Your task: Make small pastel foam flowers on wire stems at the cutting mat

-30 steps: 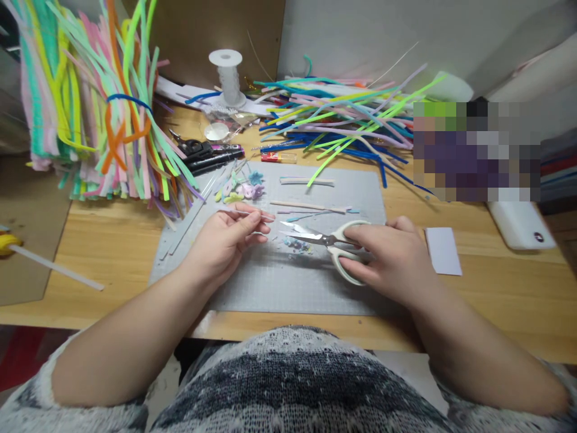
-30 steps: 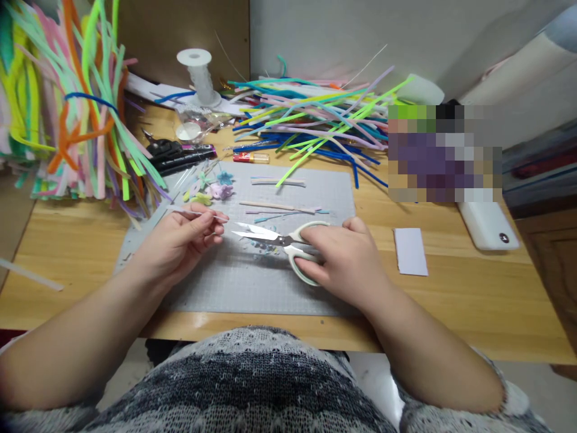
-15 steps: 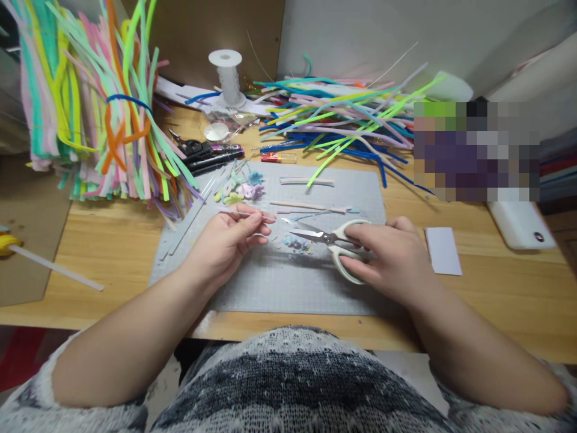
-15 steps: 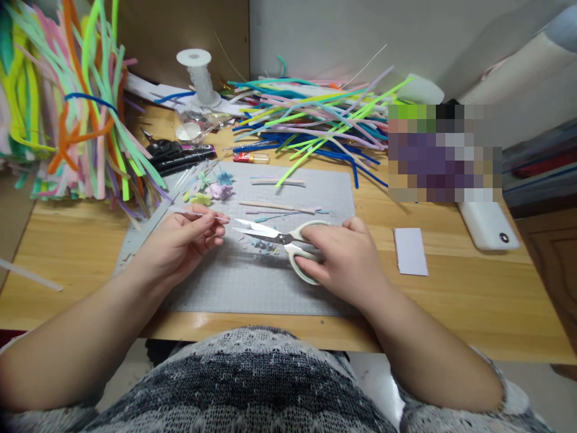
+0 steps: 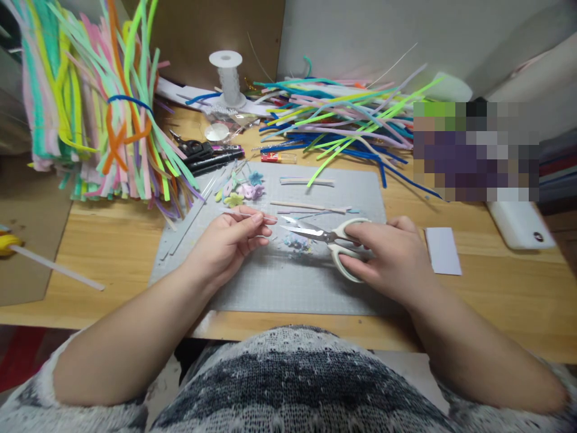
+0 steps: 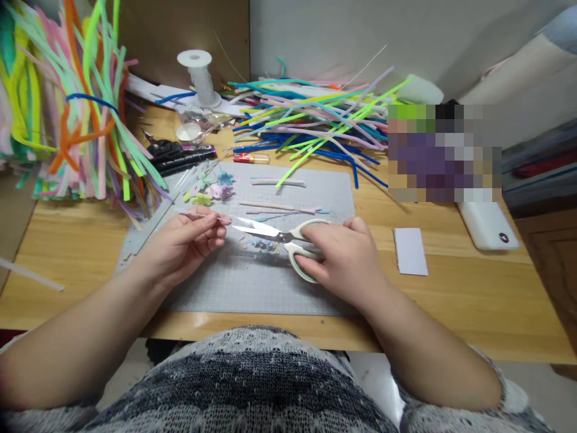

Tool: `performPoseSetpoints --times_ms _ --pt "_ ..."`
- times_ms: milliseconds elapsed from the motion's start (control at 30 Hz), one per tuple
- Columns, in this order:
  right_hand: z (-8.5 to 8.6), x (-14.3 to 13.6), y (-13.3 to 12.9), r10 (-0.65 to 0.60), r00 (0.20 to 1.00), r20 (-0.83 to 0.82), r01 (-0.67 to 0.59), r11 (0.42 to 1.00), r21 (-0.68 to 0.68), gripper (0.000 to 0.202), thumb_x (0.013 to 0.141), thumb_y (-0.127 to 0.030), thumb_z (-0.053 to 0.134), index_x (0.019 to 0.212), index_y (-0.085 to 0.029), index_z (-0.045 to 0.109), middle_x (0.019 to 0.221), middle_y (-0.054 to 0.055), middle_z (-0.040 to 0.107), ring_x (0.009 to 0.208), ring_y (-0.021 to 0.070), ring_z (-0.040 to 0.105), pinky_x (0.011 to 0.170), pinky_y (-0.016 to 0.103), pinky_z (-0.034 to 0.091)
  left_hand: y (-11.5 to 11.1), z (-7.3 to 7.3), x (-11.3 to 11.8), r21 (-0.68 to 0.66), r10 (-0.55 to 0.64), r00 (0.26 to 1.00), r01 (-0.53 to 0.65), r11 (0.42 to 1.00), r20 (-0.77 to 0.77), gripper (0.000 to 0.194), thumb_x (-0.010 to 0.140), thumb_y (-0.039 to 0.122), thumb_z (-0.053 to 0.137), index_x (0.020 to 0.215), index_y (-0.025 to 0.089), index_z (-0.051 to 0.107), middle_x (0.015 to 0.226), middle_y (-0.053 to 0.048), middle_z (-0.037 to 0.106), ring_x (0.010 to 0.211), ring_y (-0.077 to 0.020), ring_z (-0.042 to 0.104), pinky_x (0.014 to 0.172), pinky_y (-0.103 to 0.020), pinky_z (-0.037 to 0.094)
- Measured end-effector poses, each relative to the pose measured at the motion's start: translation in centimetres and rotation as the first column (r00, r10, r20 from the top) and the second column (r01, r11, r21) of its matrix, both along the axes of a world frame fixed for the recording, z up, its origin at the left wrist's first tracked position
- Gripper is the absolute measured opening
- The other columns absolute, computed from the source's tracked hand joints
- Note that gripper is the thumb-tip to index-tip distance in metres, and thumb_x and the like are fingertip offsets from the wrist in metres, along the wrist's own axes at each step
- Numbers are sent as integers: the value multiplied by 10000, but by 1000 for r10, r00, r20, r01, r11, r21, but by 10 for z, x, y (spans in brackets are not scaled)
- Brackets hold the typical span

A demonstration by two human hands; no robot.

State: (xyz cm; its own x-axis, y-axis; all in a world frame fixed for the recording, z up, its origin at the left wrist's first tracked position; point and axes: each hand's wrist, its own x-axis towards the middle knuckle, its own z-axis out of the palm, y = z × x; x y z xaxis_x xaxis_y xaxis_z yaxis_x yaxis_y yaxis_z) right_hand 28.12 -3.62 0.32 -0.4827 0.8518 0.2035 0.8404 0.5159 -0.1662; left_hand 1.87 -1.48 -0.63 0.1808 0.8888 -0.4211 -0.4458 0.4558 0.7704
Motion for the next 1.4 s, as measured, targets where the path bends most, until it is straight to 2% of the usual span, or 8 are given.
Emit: performPoseSetpoints --times_ms 267,433,633,833,1033,1167,1267,1400 --pt "1 1 0 23 999 -33 -25 998 -60 133 844 -341 599 811 -215 573 687 -22 663 613 155 551 677 317 271 1 0 0 -10 -11 1000 11 1000 29 128 665 193 788 709 114 698 742 -29 710 595 -67 623 544 -140 545" --pt "0 1 1 36 998 -59 -42 994 -104 158 861 -366 576 797 -221 576 726 -16 684 619 152 537 670 316 260 0 -1 0 -4 -8 1000 8 1000 17 144 664 200 792 719 115 689 752 -33 712 601 -70 625 547 -141 542" --pt "1 2 1 36 994 -102 -55 980 -190 146 851 -355 593 803 -216 588 631 -35 630 568 133 483 663 308 269 -1 -1 -1 60 4 999 -2 998 -42 193 656 244 809 731 121 682 778 -35 717 614 -75 625 555 -151 546" --pt "0 3 1 32 992 -121 -58 975 -215 134 851 -356 600 828 -225 604 613 -45 617 546 123 450 659 302 277 -1 2 1 90 26 997 -19 996 -74 207 647 255 817 714 128 668 766 -33 715 611 -78 626 549 -152 541" --pt "0 4 1 29 992 -124 -53 978 -199 118 845 -329 604 787 -227 603 649 -35 657 551 128 453 637 307 285 0 2 0 85 35 994 -26 996 -100 204 654 248 808 722 128 659 746 -31 706 605 -78 624 545 -152 533" --pt "2 7 1 -2 987 -163 -17 993 -117 112 824 -309 616 756 -224 590 635 -29 653 540 132 454 629 312 294 0 0 0 109 54 988 -39 993 -143 195 666 241 795 721 126 648 764 -44 710 614 -90 630 556 -174 534" --pt "3 9 2 -11 984 -179 1 998 -55 104 803 -311 629 820 -216 590 655 -22 660 553 137 494 655 321 303 0 0 1 119 75 982 -55 991 -174 221 657 260 803 723 127 639 769 -49 714 618 -98 634 563 -189 535" --pt "3 6 1 23 993 -118 -27 999 -30 164 790 -337 623 882 -208 580 740 -5 684 631 159 582 696 338 288 -1 2 1 126 88 981 -67 990 -173 253 649 287 815 732 126 638 762 -42 715 621 -99 635 567 -192 537"
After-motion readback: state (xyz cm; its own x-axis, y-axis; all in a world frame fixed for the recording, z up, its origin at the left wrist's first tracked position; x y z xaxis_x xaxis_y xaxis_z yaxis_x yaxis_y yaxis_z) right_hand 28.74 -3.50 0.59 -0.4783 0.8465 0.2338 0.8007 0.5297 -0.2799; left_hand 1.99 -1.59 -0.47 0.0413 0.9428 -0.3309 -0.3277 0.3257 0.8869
